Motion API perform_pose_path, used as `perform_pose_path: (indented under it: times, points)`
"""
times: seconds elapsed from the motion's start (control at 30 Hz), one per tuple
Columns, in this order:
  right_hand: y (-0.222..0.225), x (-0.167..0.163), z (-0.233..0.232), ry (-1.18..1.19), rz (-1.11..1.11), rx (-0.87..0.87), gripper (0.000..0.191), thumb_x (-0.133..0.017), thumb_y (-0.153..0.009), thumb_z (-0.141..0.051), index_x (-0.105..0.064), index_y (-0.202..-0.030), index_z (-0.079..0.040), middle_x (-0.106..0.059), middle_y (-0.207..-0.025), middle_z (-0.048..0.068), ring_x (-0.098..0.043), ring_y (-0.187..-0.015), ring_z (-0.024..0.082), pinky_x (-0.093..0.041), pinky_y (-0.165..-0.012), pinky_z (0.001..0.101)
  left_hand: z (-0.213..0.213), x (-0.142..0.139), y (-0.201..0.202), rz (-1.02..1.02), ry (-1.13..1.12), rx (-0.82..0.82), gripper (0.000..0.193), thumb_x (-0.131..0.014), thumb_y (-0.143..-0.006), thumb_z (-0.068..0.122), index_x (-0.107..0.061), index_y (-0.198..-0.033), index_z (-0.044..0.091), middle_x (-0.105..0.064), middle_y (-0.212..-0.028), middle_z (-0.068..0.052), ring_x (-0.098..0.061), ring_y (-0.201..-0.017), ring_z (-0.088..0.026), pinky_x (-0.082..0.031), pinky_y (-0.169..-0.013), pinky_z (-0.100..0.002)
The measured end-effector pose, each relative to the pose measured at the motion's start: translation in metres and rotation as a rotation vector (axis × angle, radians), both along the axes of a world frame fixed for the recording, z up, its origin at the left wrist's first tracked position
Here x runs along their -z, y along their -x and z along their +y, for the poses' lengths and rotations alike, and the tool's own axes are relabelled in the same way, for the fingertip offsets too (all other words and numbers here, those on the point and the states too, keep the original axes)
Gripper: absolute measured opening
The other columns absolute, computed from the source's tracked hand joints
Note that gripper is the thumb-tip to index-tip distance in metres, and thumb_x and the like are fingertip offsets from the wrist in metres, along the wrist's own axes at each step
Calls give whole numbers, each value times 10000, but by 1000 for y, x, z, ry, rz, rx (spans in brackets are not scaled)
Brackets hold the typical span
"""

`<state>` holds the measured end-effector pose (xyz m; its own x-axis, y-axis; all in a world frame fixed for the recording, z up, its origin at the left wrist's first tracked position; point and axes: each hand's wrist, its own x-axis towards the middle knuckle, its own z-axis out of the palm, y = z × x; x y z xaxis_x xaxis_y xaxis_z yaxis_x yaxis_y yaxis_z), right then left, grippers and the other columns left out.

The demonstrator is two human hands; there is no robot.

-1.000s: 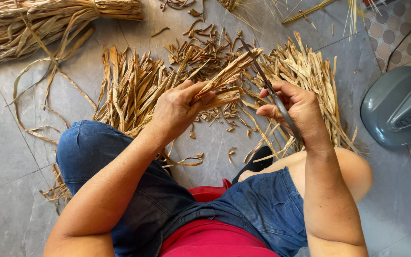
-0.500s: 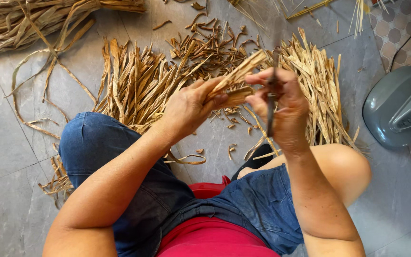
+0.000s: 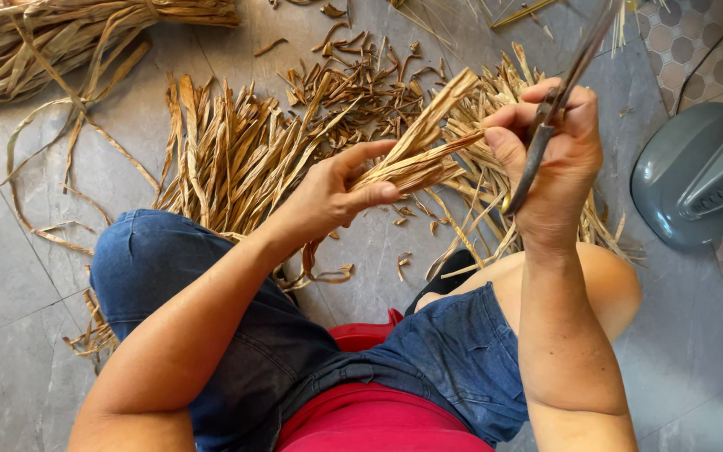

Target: The person sits on a low stool on the floor with bundles of dried leaf strips spread around them. They pick up strips one at a time, hold them in one hand, and use scissors to trim off dark or damaged edge portions, dropping the trimmed waste pieces onto a growing pile on the floor while keeping the usable strips.

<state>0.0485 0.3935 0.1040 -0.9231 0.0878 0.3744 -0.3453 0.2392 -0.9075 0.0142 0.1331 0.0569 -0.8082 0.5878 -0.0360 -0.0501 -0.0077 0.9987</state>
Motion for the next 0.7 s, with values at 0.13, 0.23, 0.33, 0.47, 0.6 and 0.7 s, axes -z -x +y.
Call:
perform_pose_path:
  times: [0.13, 0.23, 0.33, 0.47, 0.6, 0.7]
  points:
    - [-2, 3, 0, 29, -10, 0, 375, -777, -1083, 89, -496, -1281, -59, -708, -1064, 68, -673, -979, 115, -541, -942, 235, -7, -1, -1, -298, -94, 38, 437, -681, -983, 413, -689, -1266, 80, -724, -851, 17, -500, -628, -29, -388, -525, -209]
    - [0, 5, -2, 59, -18, 1, 377, -788, -1083, 71, -504, -1291, -63, -702, -1074, 69, -670, -994, 120, -536, -960, 241, -4, 2, 0, -205, -87, -41, 361, -691, -1004, 347, -725, -1224, 64, -695, -830, 34, -515, -681, -7, -398, -573, -192]
    - [1, 5, -1, 122, -46, -16, 371, -792, -1083, 17, -510, -1308, -68, -698, -1097, 67, -653, -1007, 114, -524, -959, 241, -1, 5, 0, -161, -99, -115, 336, -703, -991, 307, -730, -1218, 62, -679, -823, 50, -580, -734, -15, -445, -621, -194]
    - [1, 6, 3, 126, -157, -95, 427, -795, -1018, -78, -519, -1344, -77, -680, -1147, 48, -637, -1048, 104, -538, -992, 266, -5, 8, 6, -152, -201, -201, 342, -709, -984, 298, -715, -1228, 58, -688, -899, 63, -636, -802, -40, -526, -717, -205]
    - [3, 11, 0, -35, -299, -178, 495, -823, -936, -100, -528, -1331, -69, -665, -1167, 32, -631, -1095, 110, -549, -1002, 278, -17, 7, 9, -95, -142, -251, 324, -708, -1005, 292, -720, -1217, 48, -673, -857, 39, -622, -804, -47, -507, -717, -208]
    - [1, 15, -3, -96, -387, -221, 550, -846, -848, -112, -553, -1312, -71, -672, -1123, 15, -598, -1005, 94, -541, -939, 259, -17, 6, 9, -46, -83, -267, 317, -709, -1004, 287, -724, -1216, 52, -677, -842, 40, -627, -788, -37, -511, -707, -205]
